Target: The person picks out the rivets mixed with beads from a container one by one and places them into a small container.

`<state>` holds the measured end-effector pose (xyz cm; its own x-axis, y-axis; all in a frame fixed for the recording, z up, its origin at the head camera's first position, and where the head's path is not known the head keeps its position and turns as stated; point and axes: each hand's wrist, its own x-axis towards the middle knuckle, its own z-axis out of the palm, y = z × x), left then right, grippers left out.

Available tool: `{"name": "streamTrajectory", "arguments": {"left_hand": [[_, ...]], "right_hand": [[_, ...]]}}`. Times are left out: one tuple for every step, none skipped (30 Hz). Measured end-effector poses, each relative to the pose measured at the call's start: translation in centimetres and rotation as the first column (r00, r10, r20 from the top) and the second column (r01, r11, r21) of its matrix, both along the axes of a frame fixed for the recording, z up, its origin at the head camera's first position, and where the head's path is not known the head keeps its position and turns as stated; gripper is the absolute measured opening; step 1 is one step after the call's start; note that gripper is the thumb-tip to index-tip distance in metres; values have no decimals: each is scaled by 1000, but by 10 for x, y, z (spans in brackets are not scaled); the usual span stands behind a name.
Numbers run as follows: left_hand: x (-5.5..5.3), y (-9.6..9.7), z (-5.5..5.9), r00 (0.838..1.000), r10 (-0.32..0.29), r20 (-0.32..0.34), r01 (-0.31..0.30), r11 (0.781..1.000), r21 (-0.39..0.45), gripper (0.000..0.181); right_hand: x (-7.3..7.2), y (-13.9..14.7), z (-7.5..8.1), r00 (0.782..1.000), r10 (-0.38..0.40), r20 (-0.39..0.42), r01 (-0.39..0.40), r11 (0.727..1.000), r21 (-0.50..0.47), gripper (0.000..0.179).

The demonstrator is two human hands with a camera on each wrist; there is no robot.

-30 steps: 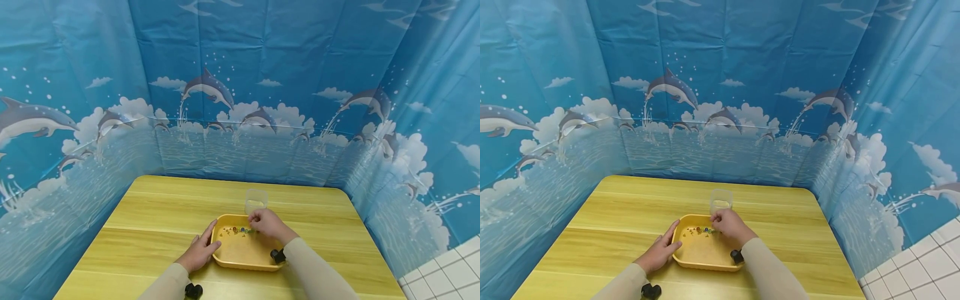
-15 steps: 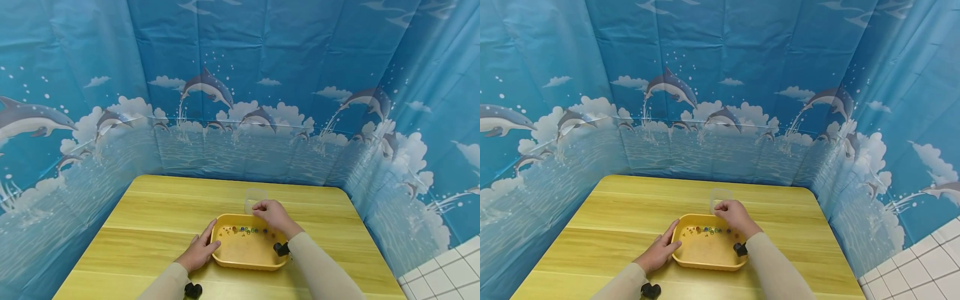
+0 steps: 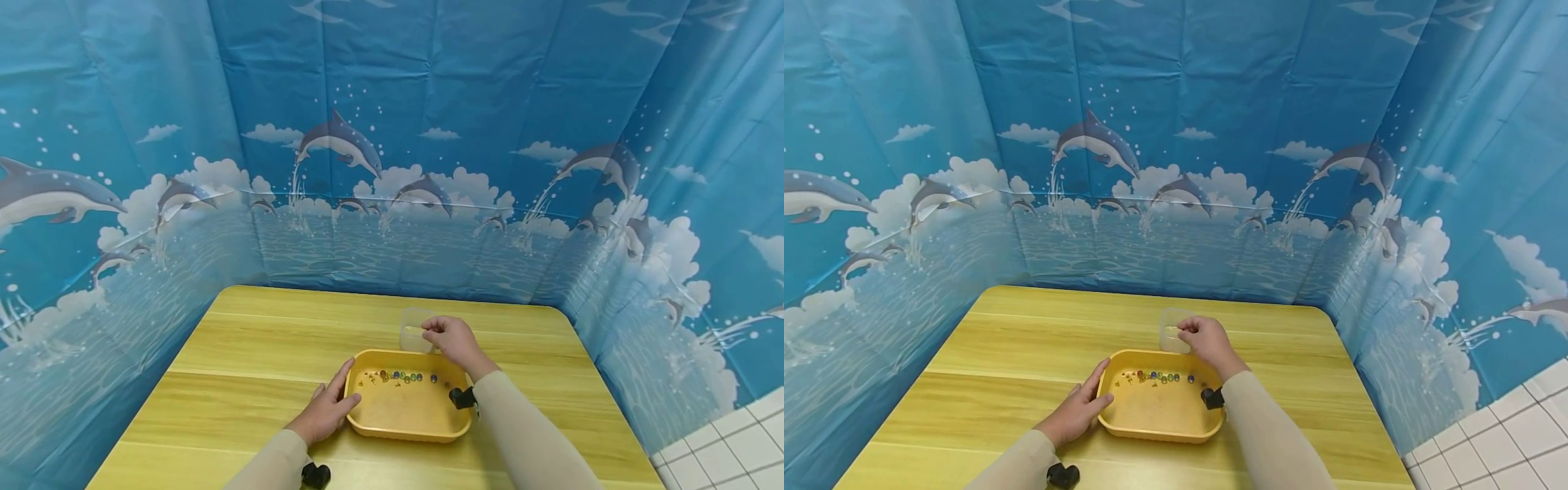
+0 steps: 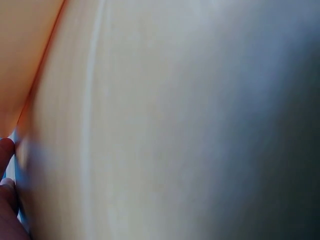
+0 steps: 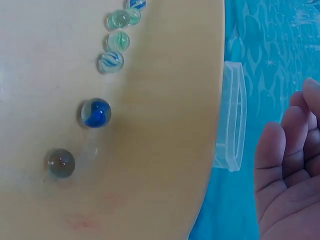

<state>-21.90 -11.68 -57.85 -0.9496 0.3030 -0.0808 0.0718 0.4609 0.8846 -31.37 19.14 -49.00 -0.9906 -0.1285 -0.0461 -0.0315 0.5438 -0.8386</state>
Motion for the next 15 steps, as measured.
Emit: {"name": "streamTrajectory", "arguments": {"left_hand": [[0,0,0,1000,3,-2,-3,1000,-2,73],[0,0,0,1000,2,0,-2,1000,-1,73],[0,0,0,1000,1,0,-1,1000,0,73],[0,0,0,1000,1,1,-1,1000,-1,73],[0,-1,0,1000,0,-1,0,1000,-4,73],[0,-1,0,1000,-3,-4,3,1000,-6,73],[-1,-1,0,1000,-4,-3,4,1000,-7,73],[0,-1,0,1000,-8,-1,8,1000,-5,73],[-1,-1,-1,1000,-10,-1,10,1000,-6,73],[-1,-1,0,1000,-11,-4,11,1000,-12,73],[-1,-1,0,1000,-14,-3,14,1000,-13,73],[-1,-1,0,1000,-16,-1,16,1000,-12,73],[-1,-1,0,1000,-17,2,17,1000,-11,73],[-1,-1,1,1000,-18,4,18,1000,-13,73],[-1,-1,1,1000,-16,3,16,1000,-14,73]], "right_hand": [[-1,0,0,1000,0,-2,0,1000,1,23],[-2,1,0,1000,-3,-3,3,1000,3,23],[-3,1,-1,1000,-4,-3,4,1000,3,24],[-5,2,-1,1000,-5,-5,5,1000,7,25],[-6,2,-2,1000,-5,-8,5,1000,7,24],[-7,3,-2,1000,-9,-11,9,1000,9,24],[-8,3,-2,1000,-11,-15,11,1000,12,23],[-9,4,-2,1000,-17,-15,17,1000,13,23],[-10,4,-2,1000,-21,-15,21,1000,13,22],[-11,4,-2,1000,-25,-16,26,1000,16,21],[-12,4,-2,1000,-28,-13,29,999,16,22],[-12,5,-2,999,-35,-9,35,999,17,23],[-13,5,-3,999,-38,-5,38,999,17,23],[-14,5,-3,999,-40,-2,40,999,18,25],[-15,5,-3,999,-43,3,43,999,19,26]]}}
